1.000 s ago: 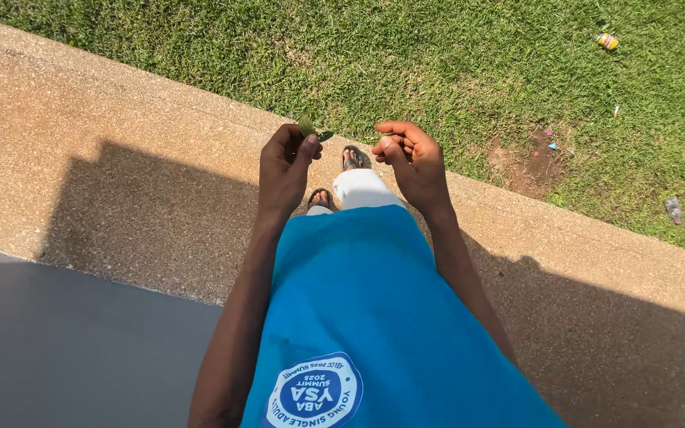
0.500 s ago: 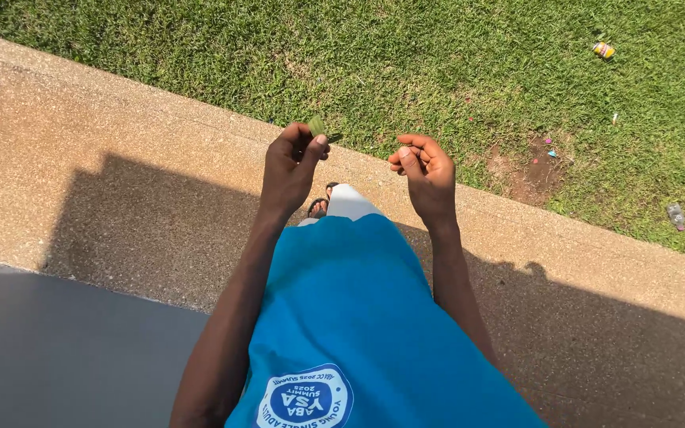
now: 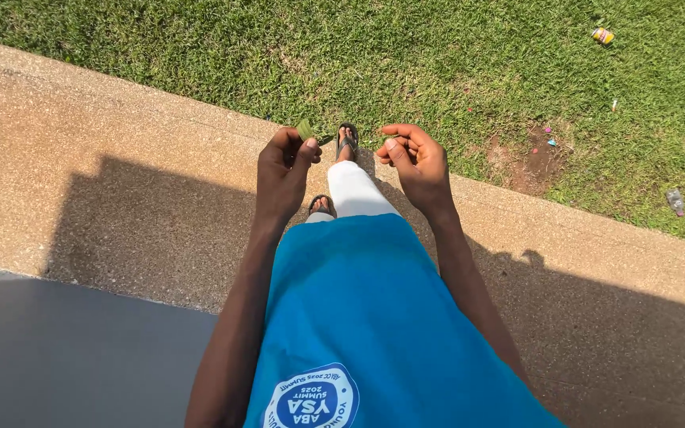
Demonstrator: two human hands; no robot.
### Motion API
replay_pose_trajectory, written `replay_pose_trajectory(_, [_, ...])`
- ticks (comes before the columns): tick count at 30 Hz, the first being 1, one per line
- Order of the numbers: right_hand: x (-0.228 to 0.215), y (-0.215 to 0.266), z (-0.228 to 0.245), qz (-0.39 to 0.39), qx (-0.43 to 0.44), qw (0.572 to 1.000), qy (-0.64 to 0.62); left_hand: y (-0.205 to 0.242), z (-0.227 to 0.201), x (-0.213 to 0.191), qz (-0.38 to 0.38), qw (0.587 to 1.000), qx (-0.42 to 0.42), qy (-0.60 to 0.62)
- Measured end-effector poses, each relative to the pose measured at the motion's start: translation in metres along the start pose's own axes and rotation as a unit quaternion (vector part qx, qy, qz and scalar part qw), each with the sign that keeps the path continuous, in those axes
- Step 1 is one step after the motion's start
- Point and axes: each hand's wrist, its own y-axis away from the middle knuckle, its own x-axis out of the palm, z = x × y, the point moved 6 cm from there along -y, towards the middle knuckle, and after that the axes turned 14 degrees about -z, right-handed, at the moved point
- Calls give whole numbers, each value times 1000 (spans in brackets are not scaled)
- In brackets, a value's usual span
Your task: The recorder is tearing and examining a small green leaf while standing outdoors.
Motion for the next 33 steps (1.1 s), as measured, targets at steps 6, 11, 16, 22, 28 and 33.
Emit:
replay_pose_trajectory(6, [-7,-6,4,-24,-25,999,-17,-2,-2,10,8,1000,4,-7])
replay_pose_trajectory(11, [-14,-2,9,-39,-32,999,-16,-2,0,16,30,1000,-8,-5])
replay_pose_trajectory(16, [-30,12,-3,-71,-26,997,-17,-4,-3,29,77,996,-5,-45])
replay_pose_trajectory(22, [-35,29,-14,-89,10,996,11,-1,3,38,90,995,-35,-34])
replay_pose_trajectory(28, [-21,23,-3,-63,-5,998,8,7,-4,27,59,998,-8,12])
replay_pose_trajectory(33, [-4,5,2,-25,-16,1000,-1,11,-6,11,15,999,3,33])
